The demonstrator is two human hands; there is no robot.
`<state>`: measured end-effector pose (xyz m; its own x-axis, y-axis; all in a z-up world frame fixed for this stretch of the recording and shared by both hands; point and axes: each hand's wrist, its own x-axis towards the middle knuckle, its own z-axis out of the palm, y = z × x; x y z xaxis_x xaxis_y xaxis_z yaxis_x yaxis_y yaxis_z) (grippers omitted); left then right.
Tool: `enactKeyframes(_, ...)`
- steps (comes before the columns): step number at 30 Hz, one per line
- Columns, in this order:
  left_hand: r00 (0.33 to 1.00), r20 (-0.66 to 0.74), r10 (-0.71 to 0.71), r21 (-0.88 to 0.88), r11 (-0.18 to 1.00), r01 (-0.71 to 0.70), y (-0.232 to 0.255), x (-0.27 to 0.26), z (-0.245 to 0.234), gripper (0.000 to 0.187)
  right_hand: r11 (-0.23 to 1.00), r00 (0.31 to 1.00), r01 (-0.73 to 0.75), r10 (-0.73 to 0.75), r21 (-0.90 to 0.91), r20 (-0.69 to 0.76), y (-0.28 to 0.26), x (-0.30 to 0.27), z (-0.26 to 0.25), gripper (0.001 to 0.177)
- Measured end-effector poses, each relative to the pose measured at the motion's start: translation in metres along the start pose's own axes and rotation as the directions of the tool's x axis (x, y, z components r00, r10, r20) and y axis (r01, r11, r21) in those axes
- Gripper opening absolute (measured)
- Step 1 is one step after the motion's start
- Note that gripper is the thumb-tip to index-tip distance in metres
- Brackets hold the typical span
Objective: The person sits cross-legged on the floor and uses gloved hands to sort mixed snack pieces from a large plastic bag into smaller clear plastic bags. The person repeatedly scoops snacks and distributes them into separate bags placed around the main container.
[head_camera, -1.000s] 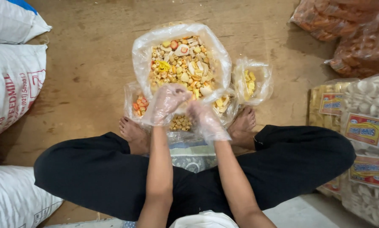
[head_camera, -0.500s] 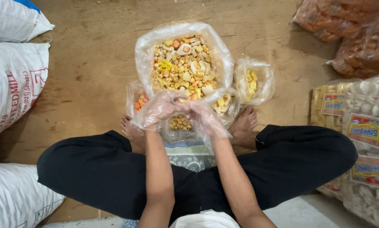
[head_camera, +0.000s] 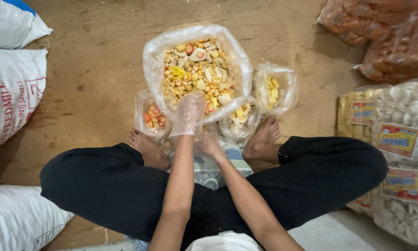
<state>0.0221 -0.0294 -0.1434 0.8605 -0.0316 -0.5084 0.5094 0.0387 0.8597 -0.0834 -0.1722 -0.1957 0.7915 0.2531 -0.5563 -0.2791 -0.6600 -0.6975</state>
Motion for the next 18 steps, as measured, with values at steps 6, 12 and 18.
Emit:
enactKeyframes(6,0.981,-0.185,-0.051,0.748,0.641,0.174,0.031,0.023,0.052,0.038,0.920,0.972,0.234,-0.222,-0.315,0.075,0.034,0.017,0.037,0.017)
enactKeyframes(12,0.989,-0.130,0.066,0.756,0.652,0.056,-0.001,0.036,0.061,0.032,0.798,0.978,0.194,-0.202,-0.571,0.050,0.135,0.075,0.079,0.022)
enactKeyframes(18,0.980,-0.193,0.051,0.758,0.642,0.116,0.034,0.021,0.068,0.032,0.303,0.897,0.389,-0.341,-0.870,0.282,0.044,0.032,0.050,0.020)
